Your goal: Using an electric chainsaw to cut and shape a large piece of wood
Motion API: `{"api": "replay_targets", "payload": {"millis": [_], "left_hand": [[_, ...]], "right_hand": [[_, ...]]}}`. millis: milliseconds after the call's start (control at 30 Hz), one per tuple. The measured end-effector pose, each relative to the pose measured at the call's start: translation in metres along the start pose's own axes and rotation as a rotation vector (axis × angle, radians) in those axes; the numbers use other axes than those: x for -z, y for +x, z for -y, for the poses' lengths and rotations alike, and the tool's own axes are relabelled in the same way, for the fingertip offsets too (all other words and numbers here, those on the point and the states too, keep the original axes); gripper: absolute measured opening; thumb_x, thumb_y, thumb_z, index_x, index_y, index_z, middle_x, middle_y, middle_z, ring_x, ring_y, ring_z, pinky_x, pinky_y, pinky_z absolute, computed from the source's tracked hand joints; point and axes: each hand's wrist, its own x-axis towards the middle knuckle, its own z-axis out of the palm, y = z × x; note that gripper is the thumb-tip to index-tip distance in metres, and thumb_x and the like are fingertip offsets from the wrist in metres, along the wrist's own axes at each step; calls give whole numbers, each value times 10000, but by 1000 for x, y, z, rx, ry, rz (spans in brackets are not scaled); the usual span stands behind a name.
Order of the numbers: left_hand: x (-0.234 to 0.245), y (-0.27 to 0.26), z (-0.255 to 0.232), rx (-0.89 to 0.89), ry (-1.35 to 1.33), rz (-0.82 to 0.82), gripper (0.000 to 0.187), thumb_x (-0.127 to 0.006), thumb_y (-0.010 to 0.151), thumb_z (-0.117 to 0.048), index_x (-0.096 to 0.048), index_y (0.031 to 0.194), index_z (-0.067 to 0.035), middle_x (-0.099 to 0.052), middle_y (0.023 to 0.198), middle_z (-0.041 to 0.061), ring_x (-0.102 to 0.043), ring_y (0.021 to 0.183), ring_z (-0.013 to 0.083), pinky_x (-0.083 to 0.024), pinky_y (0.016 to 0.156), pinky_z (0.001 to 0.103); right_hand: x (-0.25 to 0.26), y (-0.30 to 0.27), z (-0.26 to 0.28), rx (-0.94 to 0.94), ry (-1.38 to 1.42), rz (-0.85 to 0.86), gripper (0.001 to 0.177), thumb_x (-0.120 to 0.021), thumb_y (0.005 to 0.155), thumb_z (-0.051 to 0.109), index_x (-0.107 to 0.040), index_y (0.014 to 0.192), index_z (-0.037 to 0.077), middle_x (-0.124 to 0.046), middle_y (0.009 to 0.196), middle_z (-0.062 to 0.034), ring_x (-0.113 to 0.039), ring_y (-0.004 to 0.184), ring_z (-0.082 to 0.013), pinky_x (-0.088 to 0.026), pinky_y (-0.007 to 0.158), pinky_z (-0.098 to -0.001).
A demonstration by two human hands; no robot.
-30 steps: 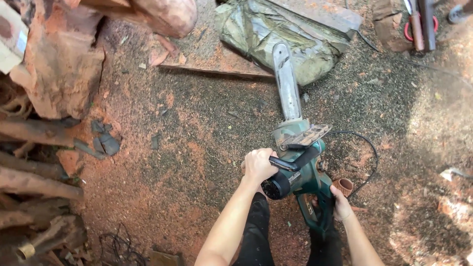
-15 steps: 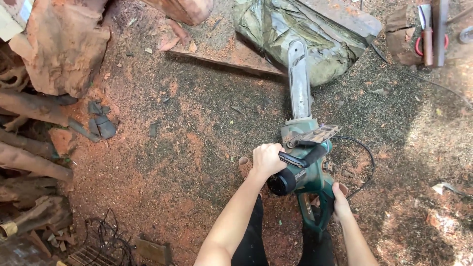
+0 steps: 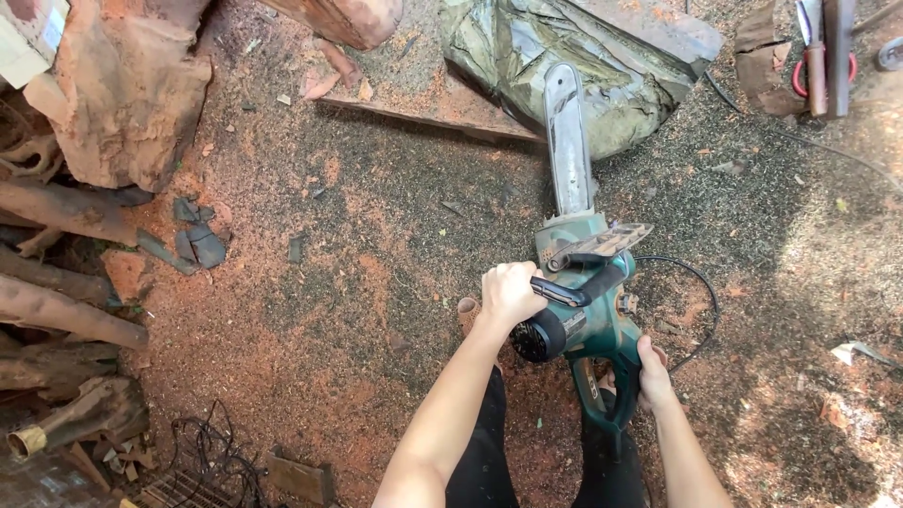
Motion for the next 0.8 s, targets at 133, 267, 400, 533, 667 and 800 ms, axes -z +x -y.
{"api": "replay_targets", "payload": {"millis": [133, 267, 400, 533, 667, 800], "left_hand": [[-2, 12, -4, 15, 9, 7, 279, -555, 846, -351, -666, 715, -132, -683, 686, 113, -734, 753, 414, -581, 670, 539], [3, 17, -11, 47, 37, 57, 293, -546, 850, -378, -688, 742, -145, -705, 723, 102, -742, 773, 403, -589, 707, 522], [-3, 5, -8, 52, 34, 51, 305, -542, 843, -386, -673, 730, -135, -691, 702, 106, -736, 748, 405, -590, 705, 521], [-7, -5, -2, 32, -4, -14, 289, -563, 842, -378, -652, 698, -143, -672, 676, 109, -726, 721, 412, -584, 682, 534], [-13, -12, 4, 3, -9, -54, 302, -557, 858, -367, -622, 676, -136, -659, 651, 107, -723, 704, 409, -585, 662, 533], [-22, -13, 14, -33, 19, -80, 297, -573, 855, -373, -610, 667, -145, -646, 638, 95, -719, 674, 402, -585, 638, 527]], "right_hand": [[5, 13, 7, 13, 26, 4, 561, -761, 947, 609, -628, 862, 71, -651, 843, -100, -690, 887, -220, -533, 931, -460], [26, 44, -23, -58, 72, 66, 601, -723, 972, 607, -707, 953, 7, -706, 885, -173, -723, 916, -310, -543, 888, -593], [41, 47, -46, -87, 81, 55, 579, -731, 965, 590, -684, 1023, 16, -682, 932, -165, -694, 949, -297, -516, 919, -597], [43, 38, -56, -141, 93, 38, 560, -729, 956, 580, -643, 1084, 41, -646, 996, -133, -657, 995, -274, -485, 959, -584], [45, 27, -66, -226, 111, 19, 558, -726, 943, 565, -582, 1176, 80, -593, 1091, -85, -600, 1064, -239, -439, 1019, -566], [54, 31, -75, -277, 128, 75, 613, -702, 941, 578, -567, 1211, 44, -601, 1124, -157, -620, 1113, -320, -428, 1017, -636]]}}
